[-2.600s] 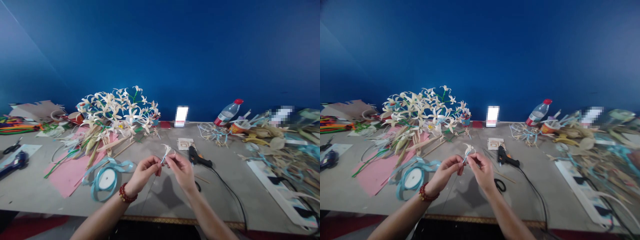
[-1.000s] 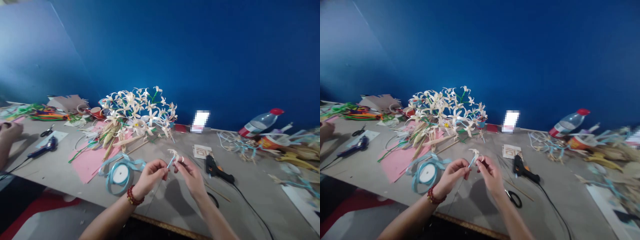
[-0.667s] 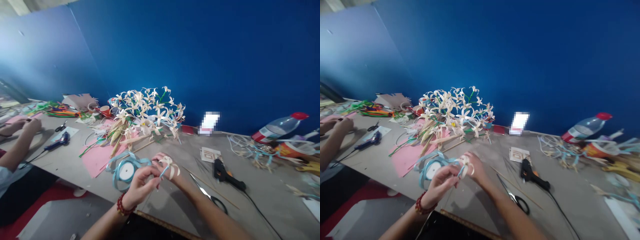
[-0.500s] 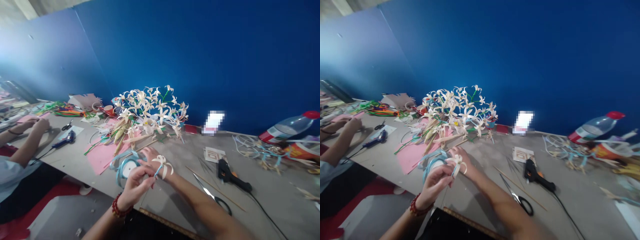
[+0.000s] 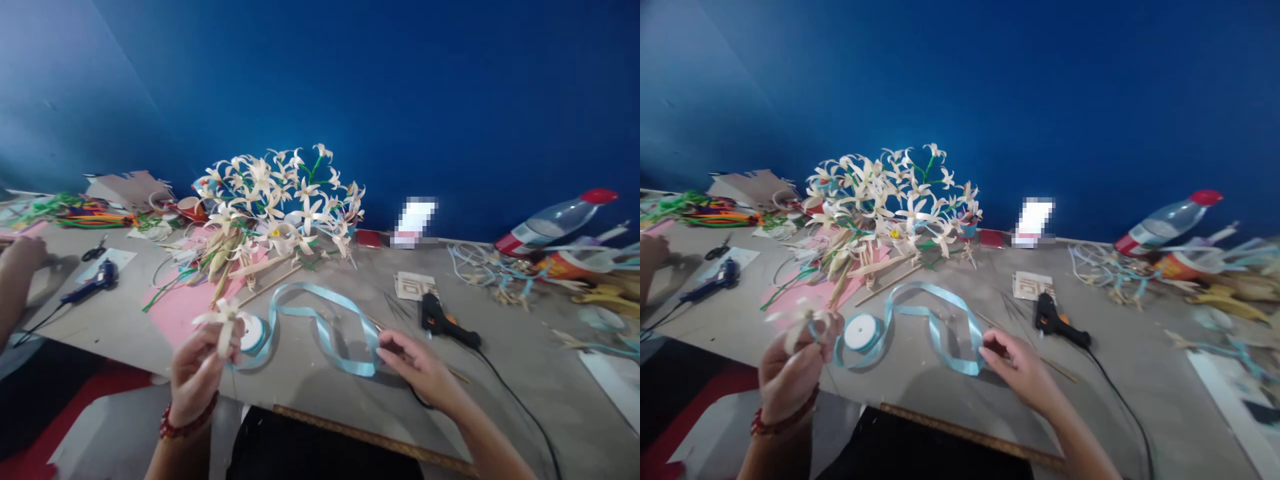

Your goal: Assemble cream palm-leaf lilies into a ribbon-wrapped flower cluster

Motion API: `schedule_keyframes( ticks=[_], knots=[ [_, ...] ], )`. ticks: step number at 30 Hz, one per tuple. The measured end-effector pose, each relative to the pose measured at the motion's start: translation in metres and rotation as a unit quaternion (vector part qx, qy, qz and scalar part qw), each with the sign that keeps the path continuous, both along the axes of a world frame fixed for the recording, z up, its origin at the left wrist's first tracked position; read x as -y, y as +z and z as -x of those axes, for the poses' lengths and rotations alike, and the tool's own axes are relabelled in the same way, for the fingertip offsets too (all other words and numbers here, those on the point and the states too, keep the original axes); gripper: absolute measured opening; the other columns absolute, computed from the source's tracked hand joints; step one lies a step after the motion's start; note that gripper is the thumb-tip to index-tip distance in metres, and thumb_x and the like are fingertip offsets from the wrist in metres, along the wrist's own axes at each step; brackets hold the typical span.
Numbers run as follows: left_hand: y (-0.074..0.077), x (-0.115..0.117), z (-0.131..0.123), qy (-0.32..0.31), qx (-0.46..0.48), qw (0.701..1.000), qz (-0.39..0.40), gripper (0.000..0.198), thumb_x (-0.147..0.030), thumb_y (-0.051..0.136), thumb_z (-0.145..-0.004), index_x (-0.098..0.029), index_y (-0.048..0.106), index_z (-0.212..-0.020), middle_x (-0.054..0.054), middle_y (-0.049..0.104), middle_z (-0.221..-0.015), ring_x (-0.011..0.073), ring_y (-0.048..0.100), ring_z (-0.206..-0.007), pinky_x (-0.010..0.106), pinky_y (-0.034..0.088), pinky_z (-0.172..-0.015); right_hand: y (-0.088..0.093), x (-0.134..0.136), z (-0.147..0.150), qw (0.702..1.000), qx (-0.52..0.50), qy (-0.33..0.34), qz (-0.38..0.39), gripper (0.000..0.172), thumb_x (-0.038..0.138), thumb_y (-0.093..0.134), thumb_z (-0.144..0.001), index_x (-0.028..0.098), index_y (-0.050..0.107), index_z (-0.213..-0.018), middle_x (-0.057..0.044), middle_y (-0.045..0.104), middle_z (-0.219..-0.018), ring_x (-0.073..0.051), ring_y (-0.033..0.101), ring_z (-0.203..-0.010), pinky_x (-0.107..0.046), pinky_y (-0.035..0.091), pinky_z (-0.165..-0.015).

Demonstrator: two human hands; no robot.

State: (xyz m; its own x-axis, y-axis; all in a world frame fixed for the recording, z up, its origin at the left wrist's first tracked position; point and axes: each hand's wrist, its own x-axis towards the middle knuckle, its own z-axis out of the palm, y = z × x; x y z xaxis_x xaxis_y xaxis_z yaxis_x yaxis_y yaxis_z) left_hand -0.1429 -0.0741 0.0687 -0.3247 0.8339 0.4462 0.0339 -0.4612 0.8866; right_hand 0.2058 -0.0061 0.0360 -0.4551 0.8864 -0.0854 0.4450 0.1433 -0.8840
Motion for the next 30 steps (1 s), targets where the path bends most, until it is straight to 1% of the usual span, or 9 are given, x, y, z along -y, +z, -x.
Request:
schedule_keyframes(
  ticks=[3, 7, 9, 12, 14, 18, 21, 24, 30],
  knots=[
    [0.011, -0.01, 0.0, -0.011, 0.027, 0.998, -0.051, 0.007, -0.023, 0.068, -0.08, -0.02, 0.067, -0.074, -0.001, 0.054, -0.059, 0.0152, 0.049, -0.057, 0.042, 0.045, -0.074, -0.008, 0.014, -0.004, 0.998, 0.057, 0.016, -0.011, 0.022, 0.039, 0.047, -0.096, 0.023, 0.062, -0.096, -0.003, 0.068, -0.085, -0.018, 0.066, -0.077, -0.026, 0.05, -0.066],
    [0.015, -0.009, -0.002, -0.007, 0.013, 0.998, -0.056, 0.005, -0.026, 0.069, -0.08, -0.022, 0.07, -0.078, 0.0, 0.054, -0.06, 0.0149, 0.047, -0.055, 0.043, 0.045, -0.073, 0.001, 0.004, 0.021, 0.957, 0.199, -0.008, -0.214, 0.027, 0.038, 0.047, -0.096, 0.02, 0.063, -0.085, -0.006, 0.067, -0.083, -0.022, 0.063, -0.077, -0.03, 0.044, -0.068],
    [0.012, -0.006, -0.003, -0.007, 0.001, 0.999, -0.045, 0.009, -0.028, 0.068, -0.082, -0.022, 0.07, -0.076, 0.0, 0.053, -0.058, 0.0165, 0.049, -0.057, 0.044, 0.046, -0.073, 0.011, -0.01, 0.042, 0.936, 0.223, -0.02, -0.272, 0.031, 0.039, 0.044, -0.098, 0.02, 0.061, -0.08, -0.007, 0.066, -0.082, -0.022, 0.062, -0.08, -0.031, 0.042, -0.07],
    [0.005, -0.003, -0.005, -0.004, 0.006, 0.999, -0.032, 0.009, -0.025, 0.067, -0.082, -0.02, 0.068, -0.074, 0.0, 0.054, -0.056, 0.0184, 0.053, -0.062, 0.04, 0.048, -0.07, 0.016, -0.035, 0.084, 0.932, 0.258, 0.052, -0.248, 0.025, 0.035, 0.044, -0.099, 0.02, 0.062, -0.091, -0.008, 0.068, -0.096, -0.023, 0.063, -0.093, -0.03, 0.042, -0.078],
    [0.003, -0.004, -0.007, -0.004, 0.022, 1.0, -0.014, 0.006, -0.022, 0.067, -0.083, -0.02, 0.068, -0.078, 0.0, 0.055, -0.057, 0.0175, 0.054, -0.062, 0.036, 0.048, -0.064, 0.011, -0.049, 0.115, 0.931, 0.266, 0.079, -0.236, 0.017, 0.034, 0.055, -0.093, 0.02, 0.063, -0.1, -0.009, 0.069, -0.104, -0.024, 0.064, -0.096, -0.03, 0.043, -0.078],
    [0.0, -0.008, -0.011, 0.0, 0.054, 0.998, 0.034, 0.005, -0.023, 0.068, -0.083, -0.02, 0.067, -0.08, 0.001, 0.061, -0.067, 0.0145, 0.055, -0.059, 0.032, 0.047, -0.061, -0.005, -0.067, 0.152, 0.933, 0.274, 0.089, -0.214, 0.017, 0.015, 0.061, -0.084, 0.015, 0.064, -0.101, -0.014, 0.071, -0.097, -0.026, 0.067, -0.087, -0.031, 0.043, -0.073],
    [-0.004, -0.015, -0.015, -0.005, 0.062, 0.996, 0.062, 0.01, -0.026, 0.07, -0.082, -0.018, 0.066, -0.077, 0.001, 0.062, -0.067, 0.014, 0.055, -0.058, 0.029, 0.045, -0.059, -0.008, -0.072, 0.147, 0.943, 0.249, 0.098, -0.201, 0.026, 0.007, 0.054, -0.085, 0.019, 0.063, -0.106, -0.008, 0.073, -0.093, -0.02, 0.067, -0.082, -0.027, 0.042, -0.072],
    [-0.01, -0.025, -0.021, -0.019, 0.07, 0.993, 0.088, 0.013, -0.028, 0.07, -0.082, -0.017, 0.066, -0.077, 0.001, 0.06, -0.064, 0.0141, 0.055, -0.058, 0.028, 0.044, -0.056, -0.006, -0.072, 0.126, 0.952, 0.229, 0.082, -0.183, 0.031, 0.012, 0.054, -0.087, 0.021, 0.059, -0.116, -0.005, 0.072, -0.099, -0.017, 0.066, -0.085, -0.025, 0.042, -0.074],
    [-0.021, -0.047, -0.042, -0.064, 0.088, 0.987, 0.116, 0.012, -0.028, 0.068, -0.084, -0.018, 0.067, -0.078, -0.001, 0.059, -0.06, 0.0124, 0.052, -0.057, 0.026, 0.042, -0.058, -0.021, -0.059, 0.115, 0.957, 0.244, 0.063, -0.146, 0.029, 0.024, 0.07, -0.081, 0.018, 0.063, -0.108, -0.008, 0.072, -0.095, -0.023, 0.065, -0.086, -0.029, 0.043, -0.074]
  ],
)
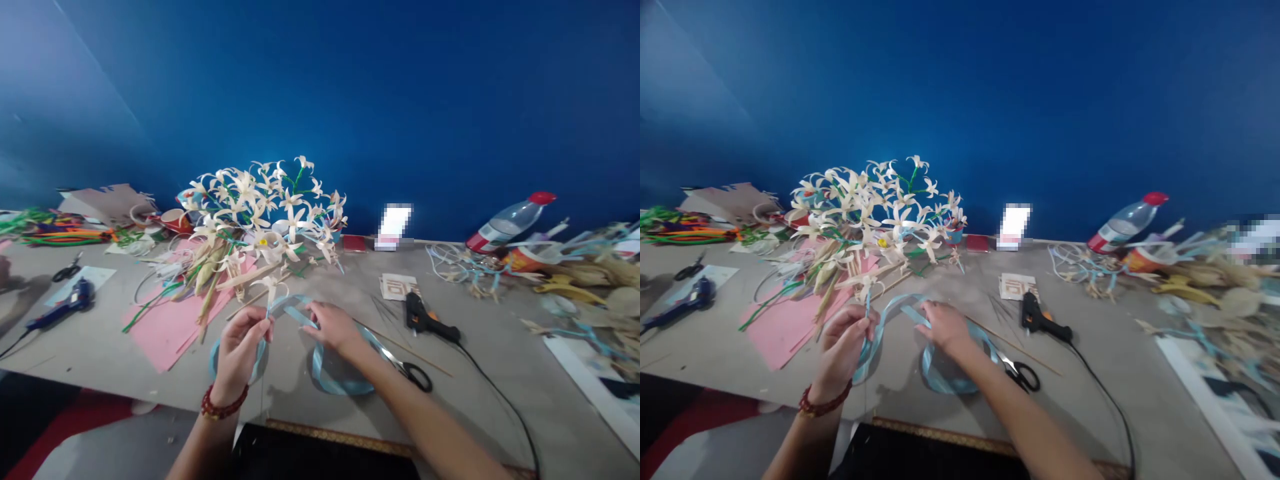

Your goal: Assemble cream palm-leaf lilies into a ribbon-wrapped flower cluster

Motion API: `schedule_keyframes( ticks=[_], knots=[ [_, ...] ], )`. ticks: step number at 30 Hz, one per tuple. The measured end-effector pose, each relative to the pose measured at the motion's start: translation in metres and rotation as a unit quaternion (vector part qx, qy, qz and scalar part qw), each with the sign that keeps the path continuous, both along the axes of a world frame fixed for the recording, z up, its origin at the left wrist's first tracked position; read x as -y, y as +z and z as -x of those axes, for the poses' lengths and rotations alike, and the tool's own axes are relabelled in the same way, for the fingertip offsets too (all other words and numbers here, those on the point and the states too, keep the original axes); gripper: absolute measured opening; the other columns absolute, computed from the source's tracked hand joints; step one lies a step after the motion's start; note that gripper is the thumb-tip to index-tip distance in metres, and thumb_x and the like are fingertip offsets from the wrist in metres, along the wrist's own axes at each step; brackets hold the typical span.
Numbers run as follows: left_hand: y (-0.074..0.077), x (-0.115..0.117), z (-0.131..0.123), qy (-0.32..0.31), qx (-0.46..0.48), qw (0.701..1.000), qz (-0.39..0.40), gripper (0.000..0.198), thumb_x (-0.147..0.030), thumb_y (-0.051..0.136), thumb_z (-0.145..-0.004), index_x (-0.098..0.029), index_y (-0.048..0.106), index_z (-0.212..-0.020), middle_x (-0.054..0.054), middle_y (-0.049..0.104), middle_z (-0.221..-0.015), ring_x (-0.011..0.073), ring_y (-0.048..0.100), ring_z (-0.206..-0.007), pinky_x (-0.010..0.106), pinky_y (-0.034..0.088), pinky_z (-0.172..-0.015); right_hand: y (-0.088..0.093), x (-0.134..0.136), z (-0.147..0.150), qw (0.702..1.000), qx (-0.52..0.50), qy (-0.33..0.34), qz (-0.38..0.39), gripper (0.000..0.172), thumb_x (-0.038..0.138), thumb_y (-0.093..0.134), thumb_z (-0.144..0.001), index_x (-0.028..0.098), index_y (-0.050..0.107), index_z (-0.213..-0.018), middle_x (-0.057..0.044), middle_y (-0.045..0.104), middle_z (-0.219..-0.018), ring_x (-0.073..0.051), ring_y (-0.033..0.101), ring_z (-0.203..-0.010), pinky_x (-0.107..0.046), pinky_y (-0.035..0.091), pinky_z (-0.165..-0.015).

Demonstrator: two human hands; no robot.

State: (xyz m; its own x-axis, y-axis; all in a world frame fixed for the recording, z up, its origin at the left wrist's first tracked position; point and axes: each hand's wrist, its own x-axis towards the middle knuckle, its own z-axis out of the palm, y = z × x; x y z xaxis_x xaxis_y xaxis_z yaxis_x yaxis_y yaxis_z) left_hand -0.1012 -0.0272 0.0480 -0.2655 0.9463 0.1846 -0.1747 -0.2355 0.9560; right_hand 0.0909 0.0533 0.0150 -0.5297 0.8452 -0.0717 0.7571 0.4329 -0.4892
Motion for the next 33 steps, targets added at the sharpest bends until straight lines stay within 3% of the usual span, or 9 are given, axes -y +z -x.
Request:
schedule_keyframes(
  ticks=[4, 7, 10, 12, 15, 22, 26, 29, 33],
  knots=[
    [-0.005, -0.002, -0.008, -0.015, 0.028, 0.999, 0.025, 0.013, -0.029, 0.069, -0.084, -0.017, 0.066, -0.079, -0.001, 0.059, -0.059, 0.0122, 0.051, -0.057, 0.026, 0.041, -0.059, -0.004, 0.002, 0.011, 1.0, -0.013, 0.0, -0.01, 0.026, 0.012, 0.066, -0.077, 0.019, 0.065, -0.102, -0.007, 0.072, -0.09, -0.024, 0.064, -0.083, -0.031, 0.044, -0.075],
    [-0.007, -0.001, -0.014, -0.004, 0.039, 0.998, 0.054, 0.015, -0.029, 0.07, -0.083, -0.017, 0.065, -0.074, -0.002, 0.057, -0.059, 0.0121, 0.05, -0.057, 0.027, 0.044, -0.065, 0.008, 0.007, 0.009, 0.998, -0.046, -0.01, -0.03, 0.023, 0.009, 0.057, -0.082, 0.02, 0.065, -0.101, -0.006, 0.07, -0.093, -0.02, 0.063, -0.082, -0.029, 0.045, -0.076],
    [-0.007, -0.003, -0.021, -0.008, 0.063, 0.996, 0.068, 0.015, -0.029, 0.071, -0.082, -0.017, 0.066, -0.074, -0.004, 0.055, -0.056, 0.0123, 0.049, -0.057, 0.035, 0.048, -0.082, 0.025, 0.023, -0.001, 0.991, -0.1, -0.023, -0.082, 0.023, 0.012, 0.049, -0.088, 0.019, 0.062, -0.105, -0.009, 0.067, -0.103, -0.021, 0.062, -0.088, -0.03, 0.046, -0.079],
    [-0.005, -0.005, -0.028, -0.029, 0.093, 0.993, 0.066, 0.013, -0.029, 0.071, -0.081, -0.018, 0.067, -0.077, -0.005, 0.055, -0.055, 0.0118, 0.049, -0.056, 0.04, 0.046, -0.09, 0.033, 0.039, -0.009, 0.974, -0.152, -0.015, -0.165, 0.021, 0.013, 0.049, -0.089, 0.019, 0.063, -0.103, -0.009, 0.067, -0.097, -0.023, 0.061, -0.088, -0.033, 0.046, -0.08],
    [0.0, -0.01, -0.037, -0.062, 0.113, 0.989, 0.071, 0.01, -0.028, 0.07, -0.083, -0.019, 0.067, -0.079, -0.005, 0.055, -0.056, 0.0116, 0.05, -0.056, 0.039, 0.047, -0.089, 0.04, 0.06, -0.019, 0.947, -0.191, 0.003, -0.257, 0.018, 0.012, 0.05, -0.09, 0.02, 0.064, -0.098, -0.007, 0.067, -0.086, -0.023, 0.059, -0.081, -0.036, 0.047, -0.077],
    [0.005, -0.017, -0.062, -0.136, 0.135, 0.979, 0.074, 0.01, -0.024, 0.069, -0.083, -0.018, 0.065, -0.075, -0.006, 0.055, -0.056, 0.0101, 0.048, -0.055, 0.043, 0.044, -0.1, 0.035, 0.081, -0.045, 0.915, -0.255, -0.025, -0.312, 0.028, 0.006, 0.055, -0.085, 0.022, 0.063, -0.106, -0.007, 0.067, -0.085, -0.021, 0.06, -0.075, -0.036, 0.051, -0.071],
    [0.008, -0.017, -0.069, -0.19, 0.179, 0.959, 0.109, 0.013, -0.026, 0.071, -0.082, -0.016, 0.065, -0.075, -0.004, 0.056, -0.058, 0.0097, 0.047, -0.054, 0.036, 0.052, -0.08, 0.029, 0.085, -0.057, 0.906, -0.274, -0.047, -0.319, 0.033, 0.003, 0.058, -0.082, 0.022, 0.063, -0.109, -0.007, 0.066, -0.086, -0.021, 0.061, -0.077, -0.036, 0.053, -0.072],
    [0.01, -0.015, -0.069, -0.206, 0.178, 0.953, 0.131, 0.015, -0.027, 0.075, -0.078, -0.015, 0.066, -0.075, -0.001, 0.06, -0.063, 0.0092, 0.048, -0.053, 0.027, 0.048, -0.06, 0.025, 0.086, -0.064, 0.9, -0.28, -0.081, -0.324, 0.034, 0.003, 0.057, -0.083, 0.023, 0.063, -0.11, -0.008, 0.065, -0.089, -0.021, 0.062, -0.079, -0.036, 0.053, -0.072],
    [0.009, -0.013, -0.07, -0.209, 0.151, 0.958, 0.122, 0.014, -0.028, 0.073, -0.081, -0.016, 0.066, -0.077, -0.004, 0.057, -0.057, 0.0101, 0.05, -0.053, 0.033, 0.052, -0.07, 0.023, 0.092, -0.072, 0.898, -0.29, -0.088, -0.321, 0.035, 0.003, 0.058, -0.082, 0.024, 0.064, -0.109, -0.007, 0.065, -0.088, -0.022, 0.063, -0.078, -0.035, 0.053, -0.07]
  ],
)
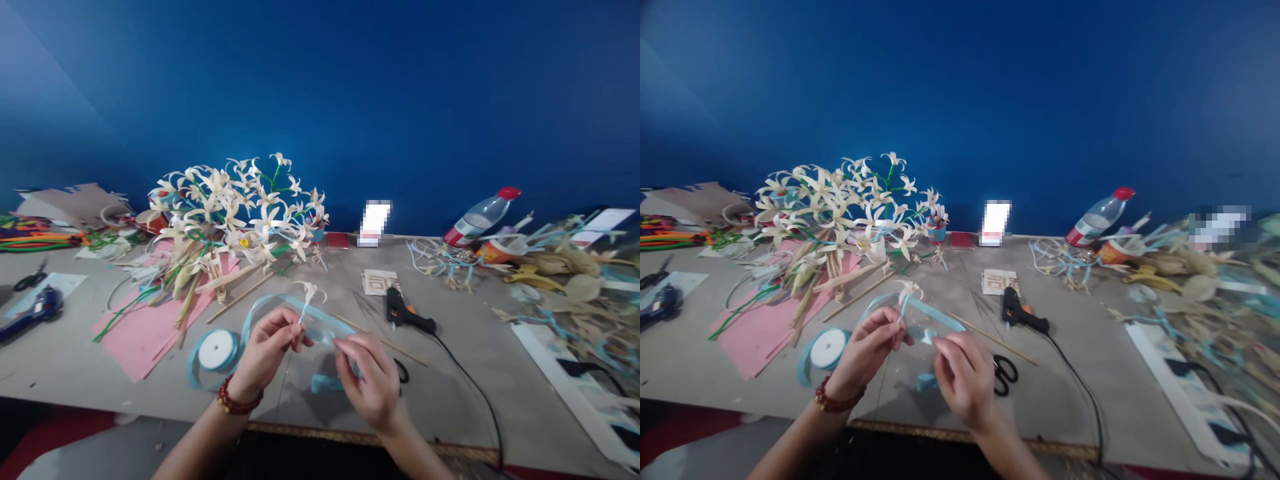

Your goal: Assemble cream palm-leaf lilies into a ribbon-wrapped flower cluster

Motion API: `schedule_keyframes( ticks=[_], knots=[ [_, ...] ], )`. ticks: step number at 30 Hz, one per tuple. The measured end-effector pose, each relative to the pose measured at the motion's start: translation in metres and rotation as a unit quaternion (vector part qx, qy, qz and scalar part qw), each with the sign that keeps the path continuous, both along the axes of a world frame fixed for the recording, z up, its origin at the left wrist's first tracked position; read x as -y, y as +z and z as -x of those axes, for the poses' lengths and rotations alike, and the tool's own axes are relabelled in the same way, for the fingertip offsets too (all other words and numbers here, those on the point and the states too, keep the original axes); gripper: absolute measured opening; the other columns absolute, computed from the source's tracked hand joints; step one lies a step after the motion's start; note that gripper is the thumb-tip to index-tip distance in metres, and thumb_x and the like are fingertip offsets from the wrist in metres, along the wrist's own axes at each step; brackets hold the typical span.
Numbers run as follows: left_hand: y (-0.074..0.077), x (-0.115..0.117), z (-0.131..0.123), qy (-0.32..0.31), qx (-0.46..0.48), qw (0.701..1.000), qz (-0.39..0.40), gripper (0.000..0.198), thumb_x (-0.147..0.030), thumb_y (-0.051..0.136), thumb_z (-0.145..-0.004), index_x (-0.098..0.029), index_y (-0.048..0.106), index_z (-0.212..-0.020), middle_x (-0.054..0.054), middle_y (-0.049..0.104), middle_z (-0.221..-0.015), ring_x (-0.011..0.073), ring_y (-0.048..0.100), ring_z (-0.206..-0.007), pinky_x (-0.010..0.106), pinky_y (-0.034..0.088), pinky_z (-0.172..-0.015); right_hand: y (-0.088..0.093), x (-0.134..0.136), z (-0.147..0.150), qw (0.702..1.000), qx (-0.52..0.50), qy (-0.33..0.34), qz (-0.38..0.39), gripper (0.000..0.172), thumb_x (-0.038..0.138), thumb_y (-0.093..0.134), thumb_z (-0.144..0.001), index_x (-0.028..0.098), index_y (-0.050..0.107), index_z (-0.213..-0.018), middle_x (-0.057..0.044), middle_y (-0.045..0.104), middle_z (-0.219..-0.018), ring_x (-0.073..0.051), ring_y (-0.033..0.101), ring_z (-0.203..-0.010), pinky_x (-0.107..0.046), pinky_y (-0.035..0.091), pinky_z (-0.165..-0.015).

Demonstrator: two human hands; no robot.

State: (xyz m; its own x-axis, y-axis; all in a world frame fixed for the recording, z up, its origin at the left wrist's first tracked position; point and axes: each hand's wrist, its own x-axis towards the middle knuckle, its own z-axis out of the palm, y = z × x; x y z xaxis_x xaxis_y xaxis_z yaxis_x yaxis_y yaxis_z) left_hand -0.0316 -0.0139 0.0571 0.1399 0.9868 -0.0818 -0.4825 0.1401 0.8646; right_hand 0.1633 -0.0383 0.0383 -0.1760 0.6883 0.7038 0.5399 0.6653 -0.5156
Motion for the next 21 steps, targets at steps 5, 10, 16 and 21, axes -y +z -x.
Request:
schedule_keyframes(
  ticks=[5, 10, 16, 21],
  knots=[
    [-0.002, -0.001, -0.005, -0.024, -0.029, 0.998, -0.052, 0.011, -0.025, 0.071, -0.084, -0.016, 0.067, -0.079, 0.0, 0.062, -0.062, 0.0121, 0.056, -0.057, 0.028, 0.048, -0.063, 0.013, 0.007, -0.006, 0.989, -0.066, 0.074, 0.114, 0.032, 0.017, 0.057, -0.084, 0.023, 0.062, -0.115, -0.011, 0.065, -0.104, -0.027, 0.063, -0.096, -0.043, 0.053, -0.084],
    [0.003, -0.001, -0.012, -0.067, -0.031, 0.994, -0.077, 0.011, -0.026, 0.071, -0.083, -0.016, 0.067, -0.08, 0.002, 0.064, -0.067, 0.0114, 0.054, -0.055, 0.026, 0.045, -0.057, 0.02, -0.009, 0.002, 0.871, -0.213, 0.165, 0.411, 0.02, 0.035, 0.058, -0.091, 0.022, 0.063, -0.105, -0.005, 0.068, -0.094, -0.018, 0.064, -0.082, -0.031, 0.054, -0.073],
    [0.005, 0.002, -0.017, -0.073, -0.05, 0.993, -0.084, 0.01, -0.025, 0.071, -0.084, -0.016, 0.068, -0.08, 0.002, 0.064, -0.066, 0.0113, 0.053, -0.057, 0.023, 0.042, -0.055, 0.014, -0.019, 0.012, 0.751, -0.351, 0.184, 0.528, 0.031, 0.044, 0.075, -0.078, 0.02, 0.058, -0.083, 0.005, 0.057, -0.067, -0.005, 0.042, -0.046, -0.019, 0.034, -0.044],
    [0.004, 0.002, -0.017, -0.066, -0.054, 0.994, -0.07, 0.011, -0.025, 0.071, -0.084, -0.016, 0.068, -0.08, 0.002, 0.064, -0.067, 0.0108, 0.052, -0.056, 0.023, 0.042, -0.056, 0.007, -0.018, 0.011, 0.693, -0.39, 0.201, 0.571, 0.034, 0.045, 0.078, -0.075, 0.02, 0.054, -0.077, 0.012, 0.04, -0.049, -0.004, 0.029, -0.039, -0.017, 0.029, -0.04]
  ],
)
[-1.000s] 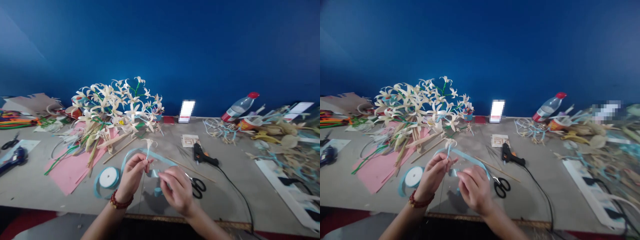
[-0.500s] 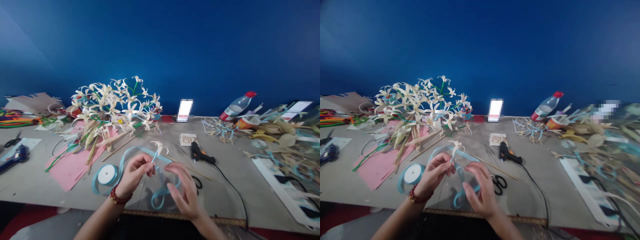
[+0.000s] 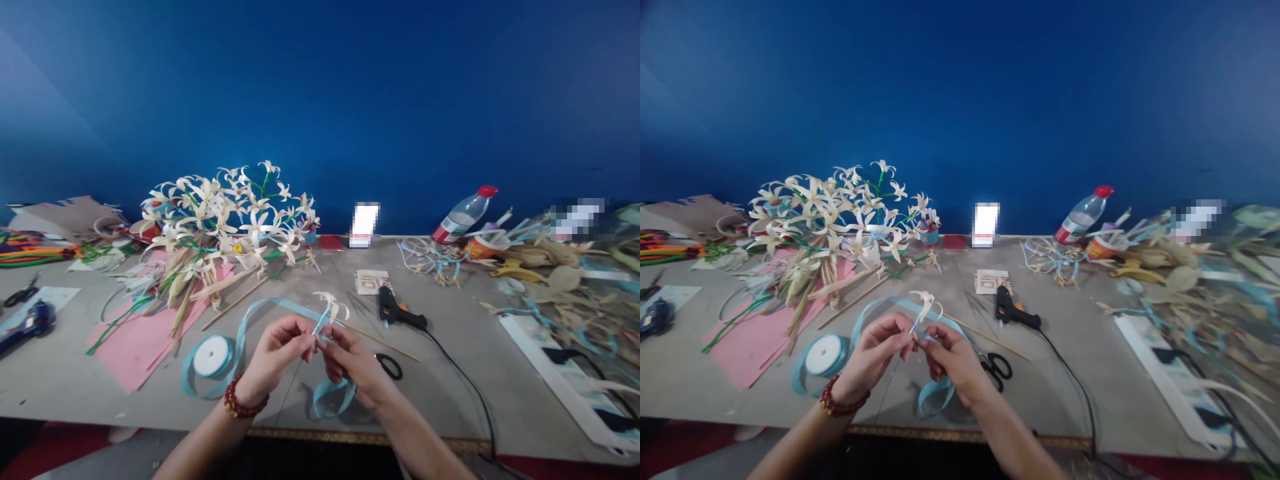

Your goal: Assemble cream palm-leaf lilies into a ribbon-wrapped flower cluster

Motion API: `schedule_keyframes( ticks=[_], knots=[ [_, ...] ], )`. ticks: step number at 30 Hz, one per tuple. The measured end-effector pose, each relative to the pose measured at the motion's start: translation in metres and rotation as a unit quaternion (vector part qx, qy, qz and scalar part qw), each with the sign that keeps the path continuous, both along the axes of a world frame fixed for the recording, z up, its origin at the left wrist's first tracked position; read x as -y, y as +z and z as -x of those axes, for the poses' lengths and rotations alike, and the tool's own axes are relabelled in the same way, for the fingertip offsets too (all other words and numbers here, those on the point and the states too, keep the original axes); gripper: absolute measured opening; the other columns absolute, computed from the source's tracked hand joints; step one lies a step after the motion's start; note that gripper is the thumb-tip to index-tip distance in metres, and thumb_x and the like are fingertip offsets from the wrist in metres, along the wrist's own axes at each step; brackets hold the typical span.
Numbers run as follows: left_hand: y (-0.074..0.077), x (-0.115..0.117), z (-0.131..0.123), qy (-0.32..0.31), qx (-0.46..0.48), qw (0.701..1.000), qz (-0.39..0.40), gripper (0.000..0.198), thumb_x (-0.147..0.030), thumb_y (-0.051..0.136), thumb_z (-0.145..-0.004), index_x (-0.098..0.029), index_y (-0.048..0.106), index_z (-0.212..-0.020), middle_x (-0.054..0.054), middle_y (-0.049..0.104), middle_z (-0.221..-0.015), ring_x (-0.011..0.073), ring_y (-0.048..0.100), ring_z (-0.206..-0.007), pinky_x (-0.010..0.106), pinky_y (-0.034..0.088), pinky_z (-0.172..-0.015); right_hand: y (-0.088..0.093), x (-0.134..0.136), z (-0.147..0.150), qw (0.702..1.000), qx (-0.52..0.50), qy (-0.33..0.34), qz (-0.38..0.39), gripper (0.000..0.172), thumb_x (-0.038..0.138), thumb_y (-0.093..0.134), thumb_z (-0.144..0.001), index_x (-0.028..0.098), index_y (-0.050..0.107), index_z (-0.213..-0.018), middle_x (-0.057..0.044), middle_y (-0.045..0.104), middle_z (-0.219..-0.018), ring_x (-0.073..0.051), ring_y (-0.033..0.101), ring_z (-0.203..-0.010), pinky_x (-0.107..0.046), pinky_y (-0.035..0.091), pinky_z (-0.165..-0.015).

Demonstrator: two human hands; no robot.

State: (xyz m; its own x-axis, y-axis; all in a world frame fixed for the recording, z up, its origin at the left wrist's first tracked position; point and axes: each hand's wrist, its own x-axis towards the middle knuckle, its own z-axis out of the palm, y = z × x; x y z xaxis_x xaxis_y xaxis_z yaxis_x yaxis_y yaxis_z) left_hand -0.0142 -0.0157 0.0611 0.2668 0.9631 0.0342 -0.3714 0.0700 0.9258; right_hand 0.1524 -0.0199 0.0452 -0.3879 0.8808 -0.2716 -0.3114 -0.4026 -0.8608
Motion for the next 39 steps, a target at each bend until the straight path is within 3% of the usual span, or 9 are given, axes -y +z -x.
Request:
schedule_keyframes(
  ticks=[3, 6, 9, 12, 15, 18, 24, 39],
  knots=[
    [0.002, -0.002, 0.0, 0.005, 0.008, 1.0, 0.002, 0.01, -0.025, 0.07, -0.084, -0.016, 0.068, -0.08, 0.001, 0.063, -0.066, 0.0107, 0.052, -0.057, 0.022, 0.042, -0.056, 0.0, 0.001, -0.003, 0.998, -0.003, -0.057, -0.011, 0.032, 0.044, 0.077, -0.077, 0.02, 0.056, -0.077, 0.012, 0.036, -0.045, -0.005, 0.028, -0.04, -0.018, 0.03, -0.042],
    [0.004, -0.006, -0.002, 0.017, 0.007, 1.0, -0.002, 0.01, -0.023, 0.07, -0.084, -0.015, 0.068, -0.079, 0.001, 0.062, -0.065, 0.0098, 0.051, -0.056, 0.022, 0.041, -0.056, 0.007, 0.002, -0.008, 0.991, 0.002, -0.125, -0.051, 0.027, 0.043, 0.076, -0.078, 0.02, 0.061, -0.082, 0.009, 0.047, -0.048, -0.008, 0.04, -0.046, -0.019, 0.035, -0.049],
    [0.005, -0.008, -0.005, 0.027, 0.005, 1.0, -0.004, 0.01, -0.022, 0.069, -0.084, -0.015, 0.067, -0.078, 0.0, 0.062, -0.065, 0.0093, 0.05, -0.055, 0.022, 0.041, -0.057, 0.019, 0.0, -0.011, 0.979, 0.0, -0.164, -0.123, 0.02, 0.038, 0.077, -0.078, 0.021, 0.067, -0.081, 0.001, 0.064, -0.074, -0.012, 0.056, -0.07, -0.022, 0.044, -0.066],
    [0.008, -0.008, -0.009, 0.033, 0.002, 0.999, -0.009, 0.01, -0.022, 0.068, -0.084, -0.016, 0.066, -0.076, -0.001, 0.06, -0.061, 0.0095, 0.05, -0.056, 0.022, 0.041, -0.057, 0.026, -0.002, -0.007, 0.968, 0.008, -0.169, -0.184, 0.015, 0.034, 0.078, -0.077, 0.022, 0.069, -0.075, -0.003, 0.065, -0.095, -0.018, 0.058, -0.093, -0.026, 0.046, -0.08],
    [0.013, -0.008, -0.011, 0.036, -0.009, 0.999, -0.017, 0.011, -0.023, 0.068, -0.084, -0.016, 0.065, -0.076, -0.002, 0.058, -0.059, 0.0097, 0.051, -0.056, 0.022, 0.042, -0.057, 0.023, -0.004, 0.0, 0.968, 0.026, -0.17, -0.18, 0.017, 0.035, 0.076, -0.079, 0.022, 0.067, -0.074, 0.0, 0.06, -0.078, -0.012, 0.054, -0.071, -0.023, 0.043, -0.063],
    [0.016, -0.007, -0.012, 0.039, -0.024, 0.999, -0.026, 0.012, -0.025, 0.068, -0.084, -0.016, 0.065, -0.076, -0.002, 0.058, -0.059, 0.0099, 0.051, -0.056, 0.022, 0.042, -0.057, 0.017, -0.003, 0.004, 0.964, 0.059, -0.195, -0.171, 0.019, 0.038, 0.074, -0.081, 0.021, 0.064, -0.076, 0.005, 0.049, -0.062, -0.008, 0.037, -0.051, -0.02, 0.032, -0.047],
    [0.018, -0.004, -0.011, 0.041, -0.038, 0.998, -0.027, 0.014, -0.025, 0.068, -0.085, -0.016, 0.064, -0.075, -0.002, 0.058, -0.059, 0.01, 0.051, -0.056, 0.021, 0.042, -0.057, 0.023, -0.002, 0.004, 0.919, 0.178, -0.23, -0.266, 0.02, 0.034, 0.072, -0.079, 0.019, 0.065, -0.069, 0.004, 0.052, -0.058, -0.01, 0.042, -0.053, -0.021, 0.035, -0.051],
    [0.018, -0.001, -0.008, 0.029, -0.041, 0.998, -0.03, 0.017, -0.028, 0.067, -0.086, -0.016, 0.062, -0.075, -0.002, 0.058, -0.058, 0.0101, 0.05, -0.055, 0.021, 0.042, -0.056, 0.036, -0.005, 0.007, 0.878, 0.245, -0.217, -0.348, 0.015, 0.028, 0.067, -0.082, 0.02, 0.063, -0.071, 0.002, 0.062, -0.063, -0.013, 0.055, -0.059, -0.023, 0.045, -0.057]
  ],
)
